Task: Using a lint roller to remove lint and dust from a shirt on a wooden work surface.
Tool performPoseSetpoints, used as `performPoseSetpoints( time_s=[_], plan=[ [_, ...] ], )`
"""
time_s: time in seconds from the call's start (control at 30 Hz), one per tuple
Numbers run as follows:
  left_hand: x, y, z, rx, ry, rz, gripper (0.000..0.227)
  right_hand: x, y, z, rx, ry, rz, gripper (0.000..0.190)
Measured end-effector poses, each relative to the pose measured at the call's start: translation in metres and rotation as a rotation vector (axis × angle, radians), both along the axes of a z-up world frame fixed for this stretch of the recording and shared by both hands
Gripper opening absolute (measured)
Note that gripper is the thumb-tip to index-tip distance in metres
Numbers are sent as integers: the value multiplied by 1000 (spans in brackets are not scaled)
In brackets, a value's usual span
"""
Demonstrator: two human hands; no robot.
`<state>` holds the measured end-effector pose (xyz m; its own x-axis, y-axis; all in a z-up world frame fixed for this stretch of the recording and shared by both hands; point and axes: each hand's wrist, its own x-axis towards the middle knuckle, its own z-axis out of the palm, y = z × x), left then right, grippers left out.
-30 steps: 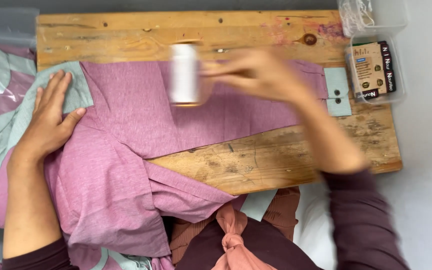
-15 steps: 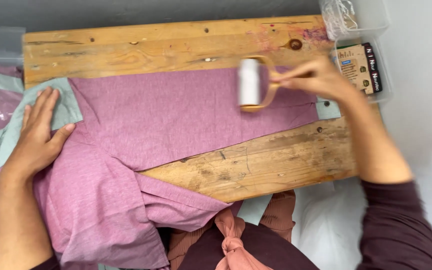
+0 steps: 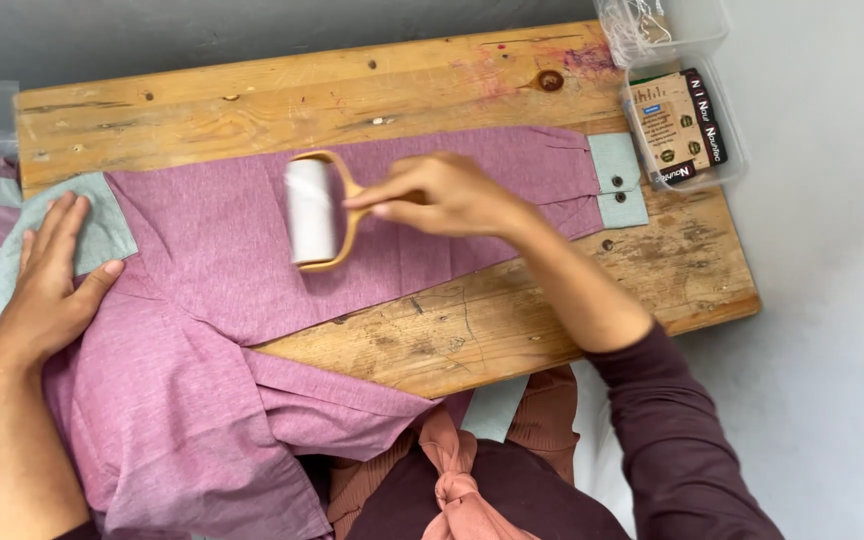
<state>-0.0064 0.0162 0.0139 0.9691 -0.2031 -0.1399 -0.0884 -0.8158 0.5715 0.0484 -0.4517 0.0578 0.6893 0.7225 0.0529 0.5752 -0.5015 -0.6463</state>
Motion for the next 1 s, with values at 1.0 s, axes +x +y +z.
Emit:
performPoseSetpoints(
  time_s=[1.0],
  plan=[
    [2, 7, -15, 12, -61, -10, 77, -128, -126, 0, 42, 28, -825, 48]
  ],
)
